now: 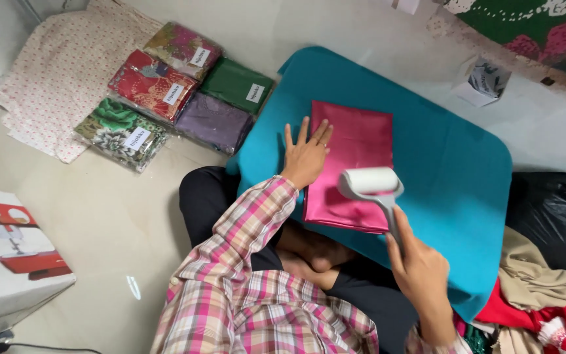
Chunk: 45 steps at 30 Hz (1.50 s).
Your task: A person is seen lint-rolling a pink fabric, folding it, and then carefully placing it into a clear plastic bag for packaging.
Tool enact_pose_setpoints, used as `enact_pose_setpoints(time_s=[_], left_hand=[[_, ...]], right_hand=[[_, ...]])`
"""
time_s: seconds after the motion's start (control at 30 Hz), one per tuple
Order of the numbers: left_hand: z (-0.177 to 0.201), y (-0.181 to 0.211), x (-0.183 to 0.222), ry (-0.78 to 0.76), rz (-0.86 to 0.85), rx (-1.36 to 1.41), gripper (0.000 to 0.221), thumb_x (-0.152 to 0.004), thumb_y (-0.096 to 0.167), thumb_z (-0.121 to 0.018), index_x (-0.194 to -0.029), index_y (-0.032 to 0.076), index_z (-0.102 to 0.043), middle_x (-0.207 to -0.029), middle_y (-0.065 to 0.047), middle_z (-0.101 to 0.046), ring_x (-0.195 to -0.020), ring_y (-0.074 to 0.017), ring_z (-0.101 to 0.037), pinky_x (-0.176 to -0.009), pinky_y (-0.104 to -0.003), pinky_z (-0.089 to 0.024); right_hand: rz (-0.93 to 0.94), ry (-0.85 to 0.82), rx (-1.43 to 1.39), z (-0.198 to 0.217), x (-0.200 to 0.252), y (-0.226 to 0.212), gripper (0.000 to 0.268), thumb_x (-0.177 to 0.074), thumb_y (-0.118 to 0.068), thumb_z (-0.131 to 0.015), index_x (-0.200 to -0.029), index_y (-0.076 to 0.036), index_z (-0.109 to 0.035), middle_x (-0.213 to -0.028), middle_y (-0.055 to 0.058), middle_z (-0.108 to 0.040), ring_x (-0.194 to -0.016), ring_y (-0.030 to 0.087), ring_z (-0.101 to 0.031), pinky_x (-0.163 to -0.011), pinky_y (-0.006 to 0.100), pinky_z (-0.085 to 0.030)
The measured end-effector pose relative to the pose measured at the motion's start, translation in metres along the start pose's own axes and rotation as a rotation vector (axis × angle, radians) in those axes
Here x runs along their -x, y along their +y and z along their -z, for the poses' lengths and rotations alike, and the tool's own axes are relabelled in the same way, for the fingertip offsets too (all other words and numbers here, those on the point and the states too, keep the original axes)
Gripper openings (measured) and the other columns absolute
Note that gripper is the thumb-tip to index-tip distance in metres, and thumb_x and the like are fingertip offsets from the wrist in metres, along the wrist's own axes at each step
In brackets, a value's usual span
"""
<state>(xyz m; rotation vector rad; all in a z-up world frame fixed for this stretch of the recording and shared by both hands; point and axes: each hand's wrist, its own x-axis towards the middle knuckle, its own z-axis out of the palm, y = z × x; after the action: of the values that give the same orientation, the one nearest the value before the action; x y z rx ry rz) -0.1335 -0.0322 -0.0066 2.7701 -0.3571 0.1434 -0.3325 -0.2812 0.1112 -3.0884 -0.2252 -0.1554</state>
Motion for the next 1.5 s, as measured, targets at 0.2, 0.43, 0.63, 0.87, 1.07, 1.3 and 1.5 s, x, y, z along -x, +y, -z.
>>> enact_pose_setpoints(time_s=[0.2, 0.43, 0.63, 0.87, 1.07, 1.3, 1.5], left_hand=[[-0.001, -0.027, 0.012, -0.060, -0.023, -0.100, 0.082, -0.097, 0.019, -0.061, -0.165, 0.022, -0.016, -0.172, 0.005, -0.011, -0.157, -0.0412, 0.001, -0.117, -0.075, -0.003], [-0.016, -0.016, -0.004, -0.007, 0.029, 0.039, 0.052, -0.108, 0.037, -0.033, -0.159, 0.024, -0.035, -0.166, 0.006, -0.030, -0.155, -0.0436, -0.011, -0.116, -0.075, 0.002], [-0.055, 0.023, -0.010, 0.075, 0.040, 0.076, 0.062, -0.106, 0.031, -0.043, -0.160, 0.006, -0.028, -0.168, -0.014, -0.024, -0.157, -0.0324, -0.017, -0.127, -0.051, -0.009], [-0.086, 0.022, -0.004, 0.397, 0.048, -0.020, 0.065, -0.102, 0.040, -0.043, -0.157, 0.006, -0.039, -0.166, -0.014, -0.033, -0.153, -0.0352, -0.028, -0.124, -0.055, -0.014], [-0.074, 0.022, -0.002, 0.391, 0.049, -0.024, 0.064, -0.099, 0.035, -0.046, -0.157, 0.007, -0.040, -0.166, -0.013, -0.035, -0.152, -0.0342, -0.031, -0.123, -0.055, -0.016], [-0.079, 0.024, -0.001, 0.446, 0.055, -0.011, 0.061, -0.100, 0.033, -0.043, -0.156, 0.007, -0.042, -0.166, -0.013, -0.036, -0.153, -0.0344, -0.031, -0.123, -0.055, -0.018], [-0.087, 0.019, -0.004, 0.468, 0.043, -0.050, 0.065, -0.098, 0.036, -0.046, -0.156, 0.007, -0.041, -0.167, -0.012, -0.034, -0.154, -0.0349, -0.029, -0.123, -0.056, -0.016]], right_hand=[[0.026, -0.084, -0.062, -0.037, -0.045, -0.039, 0.062, -0.101, -0.047, -0.047, -0.160, -0.037, -0.033, -0.078, 0.015, -0.073, -0.069, 0.051, -0.067, -0.057, 0.060, -0.047], [0.099, -0.057, 0.140, 0.001, 0.040, -0.011, 0.067, -0.096, -0.052, -0.051, -0.160, -0.040, -0.035, -0.068, -0.002, -0.067, -0.052, 0.034, -0.067, -0.041, 0.049, -0.046], [-0.109, 0.024, 0.055, 0.002, -0.020, 0.005, 0.059, -0.103, -0.046, -0.048, -0.161, -0.038, -0.043, -0.080, 0.013, -0.073, -0.061, 0.039, -0.068, -0.052, 0.050, -0.044], [-0.048, 0.135, 0.173, -0.077, -0.151, -0.017, 0.057, -0.102, -0.041, -0.048, -0.158, -0.033, -0.042, -0.072, 0.014, -0.071, -0.066, 0.040, -0.075, -0.059, 0.051, -0.059], [-0.085, 0.096, 0.138, -0.061, -0.120, -0.028, 0.059, -0.102, -0.041, -0.049, -0.159, -0.030, -0.039, -0.070, 0.017, -0.069, -0.065, 0.044, -0.074, -0.057, 0.054, -0.059], [-0.202, -0.042, 0.285, -0.026, 0.037, -0.032, 0.065, -0.099, -0.052, -0.043, -0.162, -0.045, -0.033, -0.066, 0.012, -0.067, -0.060, 0.038, -0.073, -0.056, 0.051, -0.061], [-0.151, 0.052, 0.168, -0.056, -0.050, -0.017, 0.063, -0.101, -0.042, -0.046, -0.162, -0.033, -0.036, -0.067, 0.017, -0.068, -0.061, 0.044, -0.072, -0.053, 0.058, -0.057]])
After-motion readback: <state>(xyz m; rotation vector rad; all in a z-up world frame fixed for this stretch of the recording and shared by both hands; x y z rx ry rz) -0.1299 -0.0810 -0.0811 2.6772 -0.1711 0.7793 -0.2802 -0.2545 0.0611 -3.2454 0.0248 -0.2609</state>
